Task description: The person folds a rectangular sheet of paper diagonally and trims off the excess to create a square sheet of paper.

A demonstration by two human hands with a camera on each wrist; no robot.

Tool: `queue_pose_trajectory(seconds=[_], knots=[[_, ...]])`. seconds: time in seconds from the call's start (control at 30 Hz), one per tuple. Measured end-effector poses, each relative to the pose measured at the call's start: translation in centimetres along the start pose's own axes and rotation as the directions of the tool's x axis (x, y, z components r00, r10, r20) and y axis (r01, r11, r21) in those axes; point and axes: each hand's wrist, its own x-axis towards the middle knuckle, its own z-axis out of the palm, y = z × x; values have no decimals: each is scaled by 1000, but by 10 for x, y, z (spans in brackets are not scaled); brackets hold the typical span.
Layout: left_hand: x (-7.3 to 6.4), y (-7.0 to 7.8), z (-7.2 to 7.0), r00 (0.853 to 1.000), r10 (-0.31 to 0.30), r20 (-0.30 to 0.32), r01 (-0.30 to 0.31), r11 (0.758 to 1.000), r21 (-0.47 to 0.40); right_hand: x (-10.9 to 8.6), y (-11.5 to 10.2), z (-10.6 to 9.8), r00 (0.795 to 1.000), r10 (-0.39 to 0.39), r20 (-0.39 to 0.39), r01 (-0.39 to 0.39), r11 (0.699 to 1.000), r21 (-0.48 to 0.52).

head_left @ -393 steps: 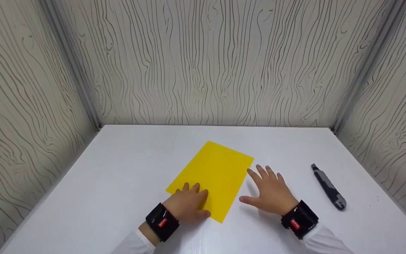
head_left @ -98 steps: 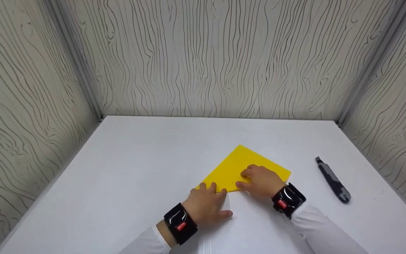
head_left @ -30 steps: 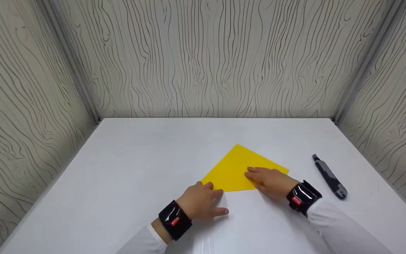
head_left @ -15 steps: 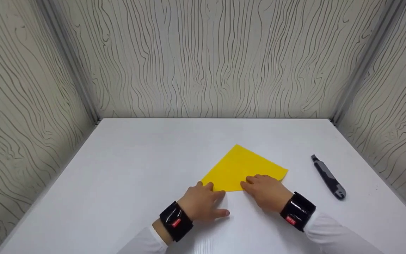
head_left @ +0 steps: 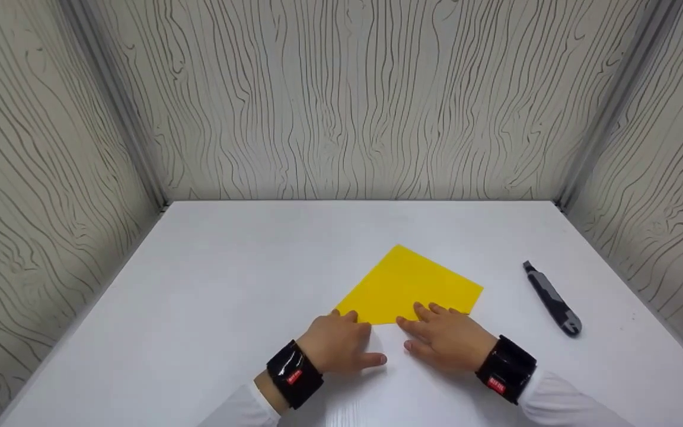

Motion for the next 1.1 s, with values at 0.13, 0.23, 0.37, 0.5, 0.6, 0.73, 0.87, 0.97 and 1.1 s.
queue_pose_trajectory(seconds=[0.13, 0.23, 0.37, 0.5, 0.6, 0.73, 0.87, 0.97, 1.1], knots=[[0, 0, -2, 998, -42, 36, 43, 999, -21, -1, 5, -2, 1000, 1, -4, -1, 999, 37], [0, 1, -4, 992, -90, 85, 95, 994, -52, -3, 9, -2, 1000, 16, -12, -15, 998, 61], [-1, -1, -9, 986, -118, 116, 129, 987, -92, -6, 14, -2, 999, 39, -31, -37, 997, 63], [-4, -5, -12, 988, -114, 107, 128, 984, -125, -10, 20, -1, 997, 57, -50, -54, 997, 56], [-5, -8, -13, 990, -106, 98, 120, 981, -154, -12, 25, -1, 996, 55, -71, -53, 998, 41], [-7, -11, -14, 991, -100, 90, 117, 971, -209, -15, 33, 0, 993, 30, -116, -31, 999, -5], [-11, -18, -18, 988, -118, 98, 140, 956, -259, -19, 40, 0, 988, 16, -152, -23, 999, -39], [-14, -23, -20, 984, -142, 108, 167, 948, -271, -22, 44, -1, 986, 21, -163, -27, 999, -38], [-15, -28, -23, 980, -154, 123, 183, 944, -274, -24, 51, -3, 987, 23, -162, -23, 1000, -2]])
